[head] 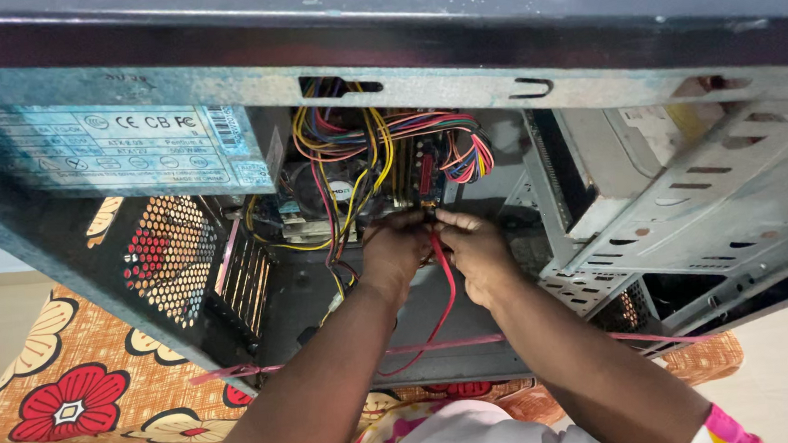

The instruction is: The person handles a white power adapter and places it into a cardboard box, then works inside an open desktop computer case, repeatedly connecting and disconnecting internal power cables to the motherboard.

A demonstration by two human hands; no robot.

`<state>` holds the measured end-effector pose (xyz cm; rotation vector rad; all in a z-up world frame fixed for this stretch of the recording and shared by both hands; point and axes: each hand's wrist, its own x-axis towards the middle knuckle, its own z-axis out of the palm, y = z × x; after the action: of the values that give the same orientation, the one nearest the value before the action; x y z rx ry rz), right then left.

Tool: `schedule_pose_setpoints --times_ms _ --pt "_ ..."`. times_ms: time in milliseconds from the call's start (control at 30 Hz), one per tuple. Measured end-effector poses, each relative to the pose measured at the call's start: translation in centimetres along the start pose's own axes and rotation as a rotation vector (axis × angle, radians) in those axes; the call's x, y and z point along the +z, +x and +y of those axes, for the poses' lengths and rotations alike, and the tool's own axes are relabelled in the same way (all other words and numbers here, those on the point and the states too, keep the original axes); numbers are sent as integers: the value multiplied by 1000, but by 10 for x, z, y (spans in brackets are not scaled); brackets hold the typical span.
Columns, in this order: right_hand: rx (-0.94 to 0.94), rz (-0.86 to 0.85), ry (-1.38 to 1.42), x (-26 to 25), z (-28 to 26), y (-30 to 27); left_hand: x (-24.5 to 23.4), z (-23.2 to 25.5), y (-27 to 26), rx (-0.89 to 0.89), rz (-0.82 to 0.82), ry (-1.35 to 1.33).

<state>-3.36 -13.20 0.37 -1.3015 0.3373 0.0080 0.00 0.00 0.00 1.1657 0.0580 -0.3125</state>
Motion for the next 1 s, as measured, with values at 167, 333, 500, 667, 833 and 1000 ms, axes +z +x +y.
schedule_pose_setpoints --times_ms 167,333,500,667,833,1000 --pt "-8 16 -13 -3 1 12 3 -4 9 12 31 -27" --pt "24 30 0 -9 2 26 2 -15 23 44 38 -40" --pt "-11 32 -80 -12 7 31 -2 -23 31 49 36 -126" --pt "-71 42 -26 -8 19 34 -7 -28 34 70 38 -77" --pt "-33 14 47 -4 20 33 -8 -20 30 11 13 -121" --pt "22 49 31 1 8 25 -8 -14 32 -83 137 60"
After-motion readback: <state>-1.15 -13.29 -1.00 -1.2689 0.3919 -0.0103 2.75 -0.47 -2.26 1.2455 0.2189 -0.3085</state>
